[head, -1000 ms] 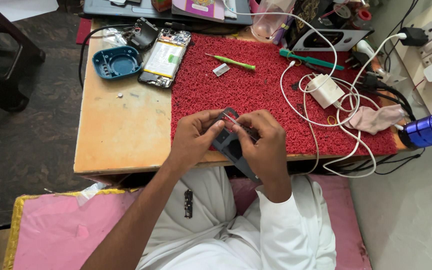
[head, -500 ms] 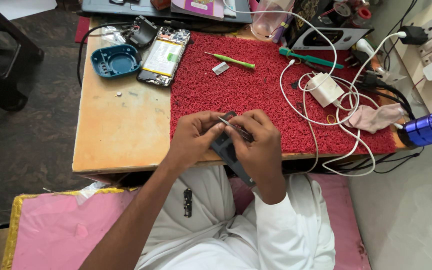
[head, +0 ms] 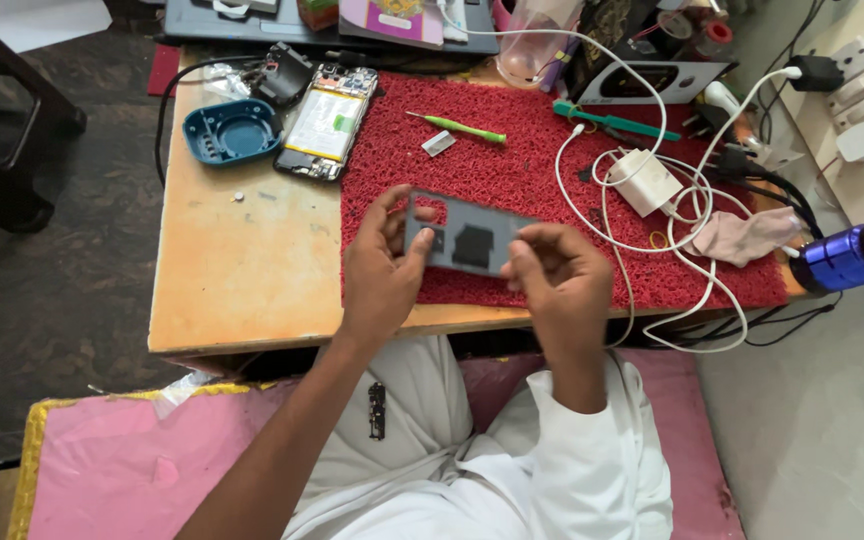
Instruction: The person uses a metal spudger to pry and remove adhesive strips from the back cover of a smartphone. They then use a small metal blade to scrape residue from the cover's surface.
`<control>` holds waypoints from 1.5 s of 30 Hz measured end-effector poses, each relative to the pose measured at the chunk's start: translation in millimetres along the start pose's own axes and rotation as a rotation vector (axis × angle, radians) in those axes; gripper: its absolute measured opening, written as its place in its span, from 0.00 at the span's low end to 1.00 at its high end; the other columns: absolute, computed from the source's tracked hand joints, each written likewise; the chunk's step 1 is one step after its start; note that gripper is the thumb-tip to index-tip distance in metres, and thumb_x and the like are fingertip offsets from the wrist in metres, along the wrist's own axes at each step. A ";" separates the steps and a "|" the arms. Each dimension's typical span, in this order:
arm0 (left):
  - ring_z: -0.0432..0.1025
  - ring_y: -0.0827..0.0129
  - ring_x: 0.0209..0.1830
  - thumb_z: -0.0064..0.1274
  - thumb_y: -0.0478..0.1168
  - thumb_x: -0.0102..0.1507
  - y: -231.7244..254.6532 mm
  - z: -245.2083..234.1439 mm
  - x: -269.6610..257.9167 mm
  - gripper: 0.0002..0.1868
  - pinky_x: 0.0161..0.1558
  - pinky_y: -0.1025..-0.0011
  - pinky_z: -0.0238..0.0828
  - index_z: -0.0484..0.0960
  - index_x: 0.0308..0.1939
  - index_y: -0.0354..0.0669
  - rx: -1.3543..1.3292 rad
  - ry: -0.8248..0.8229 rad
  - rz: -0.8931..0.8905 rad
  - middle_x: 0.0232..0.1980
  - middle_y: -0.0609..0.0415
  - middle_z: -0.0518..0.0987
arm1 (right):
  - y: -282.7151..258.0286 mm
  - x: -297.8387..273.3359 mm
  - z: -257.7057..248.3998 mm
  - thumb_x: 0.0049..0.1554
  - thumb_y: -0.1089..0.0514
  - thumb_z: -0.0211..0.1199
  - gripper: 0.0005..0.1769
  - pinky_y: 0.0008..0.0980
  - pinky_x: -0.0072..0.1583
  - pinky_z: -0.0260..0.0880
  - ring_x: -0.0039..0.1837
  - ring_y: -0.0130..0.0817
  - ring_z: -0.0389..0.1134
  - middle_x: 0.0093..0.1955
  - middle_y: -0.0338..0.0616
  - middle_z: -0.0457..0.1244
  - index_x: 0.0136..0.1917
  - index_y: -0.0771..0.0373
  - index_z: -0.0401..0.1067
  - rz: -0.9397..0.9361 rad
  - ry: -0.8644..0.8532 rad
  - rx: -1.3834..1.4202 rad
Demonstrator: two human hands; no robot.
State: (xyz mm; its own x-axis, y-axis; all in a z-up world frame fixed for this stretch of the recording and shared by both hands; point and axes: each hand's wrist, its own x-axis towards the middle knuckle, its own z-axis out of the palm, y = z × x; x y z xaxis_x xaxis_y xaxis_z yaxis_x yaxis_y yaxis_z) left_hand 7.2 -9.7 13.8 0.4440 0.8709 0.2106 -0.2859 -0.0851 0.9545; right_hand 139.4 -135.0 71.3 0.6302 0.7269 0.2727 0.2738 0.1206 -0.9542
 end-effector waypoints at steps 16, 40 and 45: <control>0.79 0.47 0.48 0.55 0.34 0.65 68.1 -37.4 -69.6 0.10 0.51 0.57 0.77 0.79 0.50 0.36 0.820 -0.211 0.448 0.51 0.41 0.83 | 41.6 -89.6 -149.6 0.63 0.61 0.66 0.06 0.18 0.38 0.55 0.36 0.18 0.59 0.38 0.35 0.64 0.51 0.66 0.76 0.346 0.289 -0.062; 0.81 0.50 0.43 0.60 0.50 0.67 5.3 -116.1 -262.0 0.16 0.46 0.59 0.76 0.87 0.44 0.40 0.831 -0.948 -0.300 0.42 0.42 0.85 | 101.8 -132.4 -148.6 0.60 0.58 0.65 0.08 0.22 0.31 0.48 0.31 0.18 0.54 0.32 0.34 0.61 0.45 0.66 0.76 0.396 -0.001 0.150; 0.81 0.51 0.44 0.59 0.50 0.67 -10.8 -105.5 -218.0 0.16 0.47 0.60 0.76 0.87 0.45 0.40 0.729 -0.947 -0.225 0.42 0.43 0.85 | 89.1 -108.1 -118.2 0.57 0.56 0.67 0.09 0.23 0.32 0.48 0.30 0.19 0.51 0.30 0.33 0.60 0.45 0.64 0.80 0.389 -0.127 0.109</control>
State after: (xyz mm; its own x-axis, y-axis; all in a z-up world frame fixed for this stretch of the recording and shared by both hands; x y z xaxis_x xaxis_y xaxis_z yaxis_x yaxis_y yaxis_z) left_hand -176.1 -147.6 -64.6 0.9537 0.2292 -0.1946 0.2864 -0.4952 0.8202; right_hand 181.6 -282.7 -28.6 0.5751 0.8090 -0.1216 -0.0496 -0.1139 -0.9923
